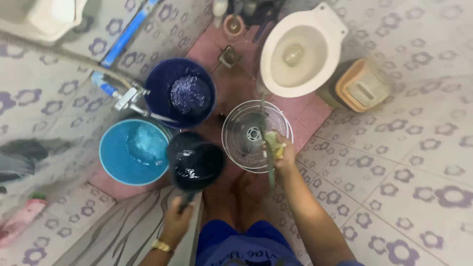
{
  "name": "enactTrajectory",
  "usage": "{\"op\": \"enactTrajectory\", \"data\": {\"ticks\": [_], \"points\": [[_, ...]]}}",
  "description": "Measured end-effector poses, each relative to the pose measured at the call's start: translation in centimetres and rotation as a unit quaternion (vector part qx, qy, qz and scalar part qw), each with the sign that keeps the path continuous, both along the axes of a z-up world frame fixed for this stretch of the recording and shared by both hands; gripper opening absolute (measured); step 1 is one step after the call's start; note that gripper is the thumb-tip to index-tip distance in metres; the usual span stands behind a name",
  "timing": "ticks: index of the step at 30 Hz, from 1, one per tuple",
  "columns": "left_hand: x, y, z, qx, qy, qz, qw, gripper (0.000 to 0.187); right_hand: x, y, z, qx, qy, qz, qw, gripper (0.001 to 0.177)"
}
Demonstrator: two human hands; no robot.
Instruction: The person washes a electric fan's grill and blade by hand in a bathroom, using a sponge and soapy water from a bucket and then rinsing the parts.
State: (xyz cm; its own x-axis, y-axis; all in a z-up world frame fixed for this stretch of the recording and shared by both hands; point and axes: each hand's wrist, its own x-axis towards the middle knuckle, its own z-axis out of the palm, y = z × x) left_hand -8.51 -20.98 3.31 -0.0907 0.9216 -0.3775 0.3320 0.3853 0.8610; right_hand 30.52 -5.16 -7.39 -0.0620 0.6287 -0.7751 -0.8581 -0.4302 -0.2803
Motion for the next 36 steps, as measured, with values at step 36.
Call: {"op": "enactTrajectory", "data": {"ticks": [36], "points": [[-9.4, 5.6, -13.7, -0.311, -0.045, 0.33, 0.89, 0.052, 9.2, -9.1, -0.9, -0.083, -0.111, 0.126, 0.982, 0.03]]}}
